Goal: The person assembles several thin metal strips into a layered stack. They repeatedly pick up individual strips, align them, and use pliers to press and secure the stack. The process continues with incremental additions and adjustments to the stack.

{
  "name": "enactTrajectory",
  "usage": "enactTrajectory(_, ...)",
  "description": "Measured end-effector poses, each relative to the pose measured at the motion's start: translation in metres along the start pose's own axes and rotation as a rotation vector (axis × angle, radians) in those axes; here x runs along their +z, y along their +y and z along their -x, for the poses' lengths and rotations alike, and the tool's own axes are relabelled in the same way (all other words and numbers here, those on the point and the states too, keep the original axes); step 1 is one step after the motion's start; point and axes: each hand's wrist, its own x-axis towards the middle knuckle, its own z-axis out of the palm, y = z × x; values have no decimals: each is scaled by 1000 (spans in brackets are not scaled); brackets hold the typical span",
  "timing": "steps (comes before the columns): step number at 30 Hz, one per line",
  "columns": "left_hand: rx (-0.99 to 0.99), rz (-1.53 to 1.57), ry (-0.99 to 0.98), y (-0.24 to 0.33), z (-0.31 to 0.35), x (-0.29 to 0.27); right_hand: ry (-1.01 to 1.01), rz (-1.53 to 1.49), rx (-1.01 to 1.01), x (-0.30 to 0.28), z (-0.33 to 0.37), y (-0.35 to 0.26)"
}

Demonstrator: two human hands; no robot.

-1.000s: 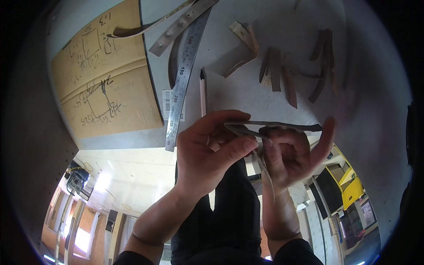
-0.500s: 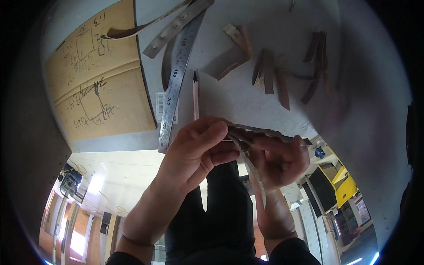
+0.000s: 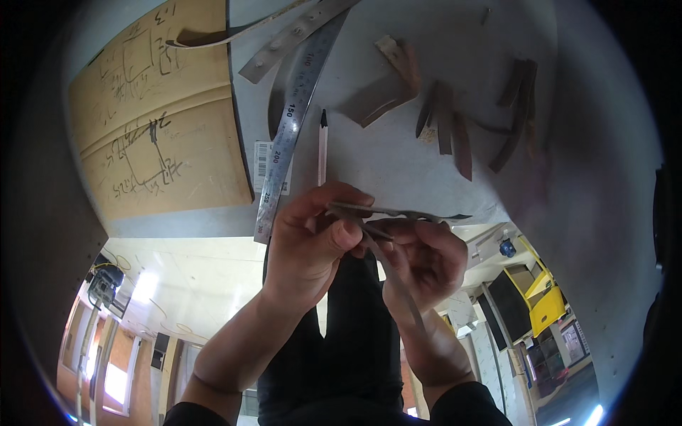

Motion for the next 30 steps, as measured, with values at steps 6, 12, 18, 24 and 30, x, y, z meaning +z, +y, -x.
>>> enactTrajectory(6,217,-154,-20,7,0,-3,-53,72,37,13,6,-12)
enactTrajectory(12,389,-38,103,55,-9,2,321,62,190,-6,-29,-4)
enactTrajectory(18,347,-260,-43,46,2,6,105,407,681,-7,-84,-9)
enactTrajectory(24,245,-270,-77,37,3,3,346,685,177,-35,-77,10)
enactTrajectory(30,112,-242,15,31,6,-1,43,1188,-169,-58,-92,15)
